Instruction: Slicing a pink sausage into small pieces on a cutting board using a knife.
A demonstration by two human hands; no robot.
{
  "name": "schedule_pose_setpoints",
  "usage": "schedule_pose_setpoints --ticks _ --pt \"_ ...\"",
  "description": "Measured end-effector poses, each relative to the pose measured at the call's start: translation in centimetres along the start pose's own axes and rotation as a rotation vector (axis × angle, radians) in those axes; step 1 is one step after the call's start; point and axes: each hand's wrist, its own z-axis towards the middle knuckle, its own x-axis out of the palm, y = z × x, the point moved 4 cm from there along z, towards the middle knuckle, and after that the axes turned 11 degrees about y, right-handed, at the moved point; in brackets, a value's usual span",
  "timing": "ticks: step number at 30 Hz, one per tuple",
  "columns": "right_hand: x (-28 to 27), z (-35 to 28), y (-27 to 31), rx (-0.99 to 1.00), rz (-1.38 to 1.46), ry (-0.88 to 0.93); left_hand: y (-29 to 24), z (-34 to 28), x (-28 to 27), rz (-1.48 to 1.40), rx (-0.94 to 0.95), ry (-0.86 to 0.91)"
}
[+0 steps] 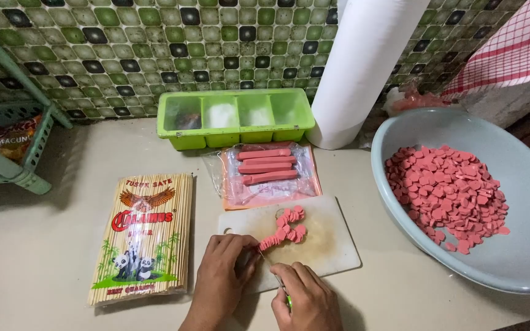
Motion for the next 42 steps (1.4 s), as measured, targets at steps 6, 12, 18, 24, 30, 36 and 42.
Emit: schedule_pose_setpoints --ticks 6,12,18,24,30,36,42 --pt "-0.1 0.1 0.1 0.005 -0.023 0.017 0.1 0.0 0.1 0.008 -0.001 -0.02" --pt "0.5 0.1 -0.3 -0.002 -0.004 0.044 -0.1 0.1 -0.1 0.006 0.026 -0.034" --pt "0.2 0.2 0.1 0.046 -0.026 0.049 -0.1 0.0 -0.1 -0.015 0.002 -0.006" --pt "0.8 0.1 -0.3 0.002 -0.024 0.048 0.0 0.1 0.0 -0.007 0.041 -0.025" --pt "0.6 0.2 -0.1 0.049 -0.036 0.079 -0.4 0.0 -0.4 -0.029 0.024 -0.029" --pt "0.5 0.3 -0.1 0.022 -0.025 0.072 -0.1 0.0 -0.2 -0.015 0.025 -0.021" --pt "0.3 0.5 0.1 0.056 -0.013 0.099 -0.2 0.0 -0.2 -0.011 -0.006 0.012"
